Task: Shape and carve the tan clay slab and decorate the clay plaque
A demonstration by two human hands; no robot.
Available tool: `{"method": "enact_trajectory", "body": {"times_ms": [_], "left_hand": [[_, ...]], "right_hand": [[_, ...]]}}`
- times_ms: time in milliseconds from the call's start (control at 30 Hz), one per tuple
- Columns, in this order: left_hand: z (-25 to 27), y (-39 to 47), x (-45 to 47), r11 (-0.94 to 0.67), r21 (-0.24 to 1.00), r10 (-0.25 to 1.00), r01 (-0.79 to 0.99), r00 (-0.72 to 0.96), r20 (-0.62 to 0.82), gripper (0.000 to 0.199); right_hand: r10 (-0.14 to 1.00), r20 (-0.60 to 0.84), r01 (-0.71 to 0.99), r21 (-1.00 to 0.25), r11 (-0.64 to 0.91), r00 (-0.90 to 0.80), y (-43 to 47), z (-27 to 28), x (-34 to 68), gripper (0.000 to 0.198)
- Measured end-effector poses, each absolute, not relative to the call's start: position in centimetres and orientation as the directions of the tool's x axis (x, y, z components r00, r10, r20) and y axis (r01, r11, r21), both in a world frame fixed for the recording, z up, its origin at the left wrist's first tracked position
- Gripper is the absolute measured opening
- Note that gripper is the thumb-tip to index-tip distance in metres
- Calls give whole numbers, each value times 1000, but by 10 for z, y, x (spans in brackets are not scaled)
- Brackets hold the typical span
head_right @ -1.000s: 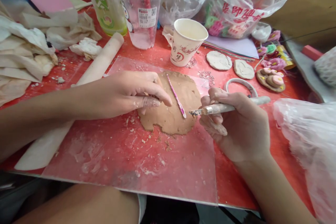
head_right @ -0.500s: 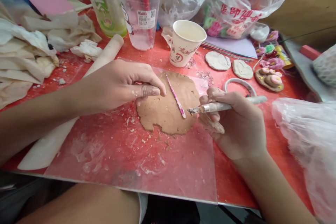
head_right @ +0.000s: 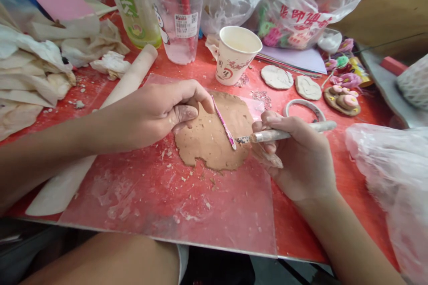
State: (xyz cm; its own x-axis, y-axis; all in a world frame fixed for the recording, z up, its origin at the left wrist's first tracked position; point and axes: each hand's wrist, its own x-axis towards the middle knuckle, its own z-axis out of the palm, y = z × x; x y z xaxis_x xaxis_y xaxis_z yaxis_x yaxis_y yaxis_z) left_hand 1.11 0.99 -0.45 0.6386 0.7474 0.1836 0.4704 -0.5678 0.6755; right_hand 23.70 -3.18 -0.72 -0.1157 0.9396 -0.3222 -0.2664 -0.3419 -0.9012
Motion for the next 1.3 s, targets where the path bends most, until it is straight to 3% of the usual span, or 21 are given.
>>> {"method": "enact_trajectory", "body": {"times_ms": [300,500,667,933,1167,1300], "left_hand": [[-2,14,16,-576,618,775,536,598,204,20],[-5,13,13,-671,542,695,507,684,220,34],[1,9,13,-652,486,740,582,626,244,29],[1,10,16,-555,581,805,595,561,194,21],[-2,12,18,-547,639,781,541,604,158,18],[-4,12,16,-564,632,764,532,627,153,23]], "right_hand": [[936,-341,-269,-897,-351,-82,-32,-8,237,23],[969,-232,-45,-971,-236,-86,-38,-14,233,23],[969,-174,111,-982,-156,-178,-43,-20,232,26],[952,-161,332,-941,-69,-259,-44,-23,238,22],[948,-89,515,-853,87,-307,-46,-16,238,28],[936,-87,532,-839,115,-340,-45,-17,240,29]]}}
